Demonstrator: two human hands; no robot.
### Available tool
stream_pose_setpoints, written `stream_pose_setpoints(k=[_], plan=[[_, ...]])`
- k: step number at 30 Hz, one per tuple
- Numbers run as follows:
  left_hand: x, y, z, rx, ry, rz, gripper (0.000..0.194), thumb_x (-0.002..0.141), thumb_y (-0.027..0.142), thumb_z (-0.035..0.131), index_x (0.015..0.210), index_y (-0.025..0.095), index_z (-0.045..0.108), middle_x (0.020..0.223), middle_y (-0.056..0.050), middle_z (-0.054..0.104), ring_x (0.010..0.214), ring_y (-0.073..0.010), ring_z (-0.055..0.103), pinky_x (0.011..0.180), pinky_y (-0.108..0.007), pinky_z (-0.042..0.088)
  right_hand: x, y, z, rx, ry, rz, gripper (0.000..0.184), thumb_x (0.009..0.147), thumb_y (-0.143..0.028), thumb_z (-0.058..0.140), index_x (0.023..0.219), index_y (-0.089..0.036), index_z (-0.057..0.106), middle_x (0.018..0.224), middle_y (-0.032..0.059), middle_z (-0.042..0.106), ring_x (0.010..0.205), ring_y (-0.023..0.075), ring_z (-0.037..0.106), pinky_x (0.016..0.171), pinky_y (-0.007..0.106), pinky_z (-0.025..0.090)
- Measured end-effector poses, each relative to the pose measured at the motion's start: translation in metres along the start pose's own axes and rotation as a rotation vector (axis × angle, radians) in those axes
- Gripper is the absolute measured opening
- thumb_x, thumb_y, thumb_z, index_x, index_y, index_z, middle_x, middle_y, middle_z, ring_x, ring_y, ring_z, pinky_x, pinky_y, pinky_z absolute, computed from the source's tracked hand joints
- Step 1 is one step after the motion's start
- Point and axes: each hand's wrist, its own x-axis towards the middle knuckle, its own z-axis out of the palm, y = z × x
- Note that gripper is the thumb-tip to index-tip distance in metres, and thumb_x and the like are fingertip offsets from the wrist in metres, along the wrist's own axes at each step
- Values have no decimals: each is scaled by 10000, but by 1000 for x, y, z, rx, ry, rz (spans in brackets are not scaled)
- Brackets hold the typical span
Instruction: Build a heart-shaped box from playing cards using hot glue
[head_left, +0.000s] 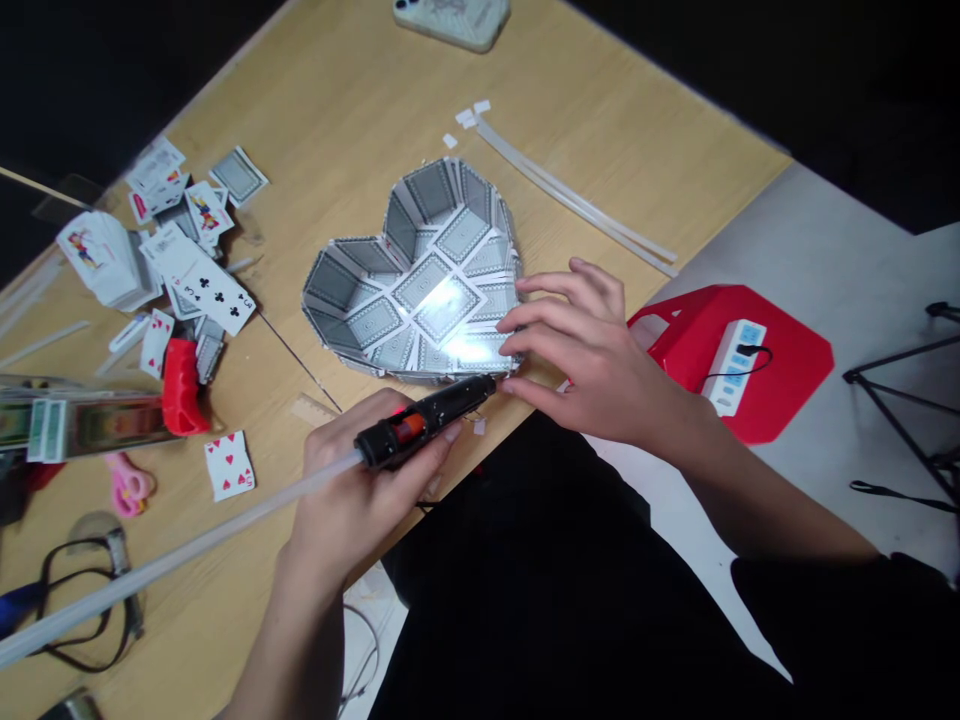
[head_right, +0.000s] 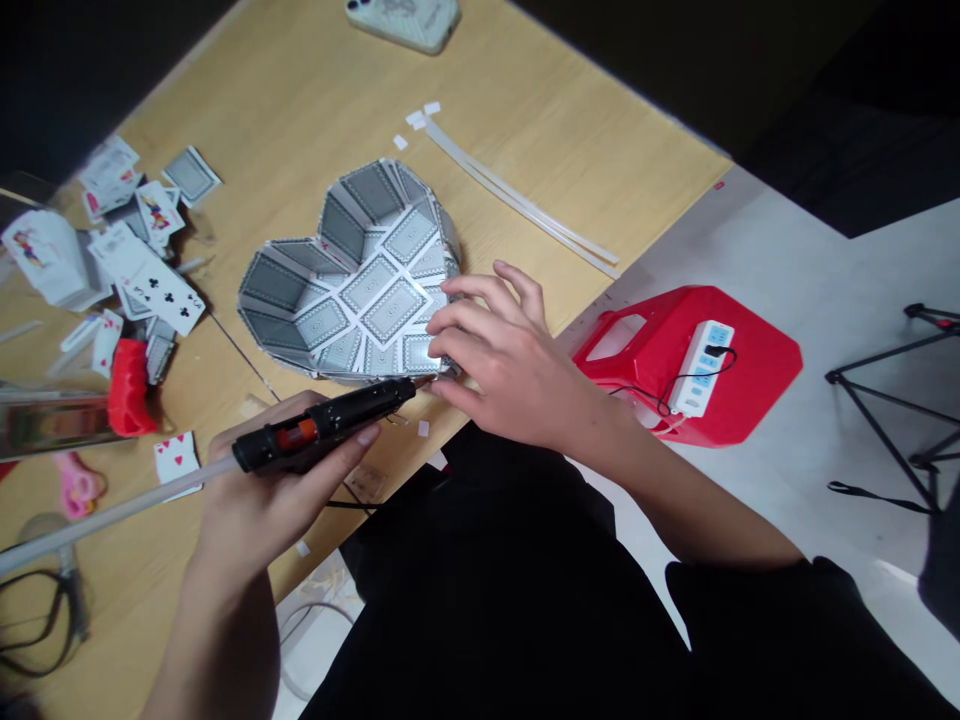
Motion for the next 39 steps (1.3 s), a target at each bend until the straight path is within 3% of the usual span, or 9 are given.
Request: stream_pose_setpoints(k=[11, 25, 35, 39], plan=[[-2, -2, 0, -8, -5, -3, 362, 993, 371, 815, 751, 228, 585, 654, 52, 513, 568, -119, 476, 576, -302, 374, 0, 1, 0, 7, -4, 12, 124, 1043, -429, 730, 1056, -305, 730, 1264, 11, 784, 1452, 320, 587, 1347, 634, 266], [-3, -5, -2, 9, -31, -17, 263, 1005, 360, 801, 827, 220, 668, 702, 52, 599, 617, -107, 548, 594, -287, 409, -2, 4, 5, 14, 76, -44, 134, 1001, -364, 792, 1057, -284, 701, 1229, 24, 809, 1422, 331, 642, 1310, 632, 320], [-6, -7, -6, 23, -3, -28, 276, 999, 370, 805, 815, 220, 666, 677, 51, 575, 586, -112, 523, 575, -296, 406, -1, 5, 4, 10, 70, -54, 153, 1002, -388, 801, 1062, -288, 701, 1222, 20, 807, 1418, 326, 643, 1312, 620, 329], [-10, -11, -8, 41, 18, -33, 253, 1003, 385, 801, 846, 219, 694, 733, 32, 651, 639, -127, 600, 591, -294, 435, -1, 5, 3, 9, 55, -48, 144, 1013, -401, 788, 1066, -289, 715, 1213, 24, 802, 1418, 333, 639, 1312, 631, 323]])
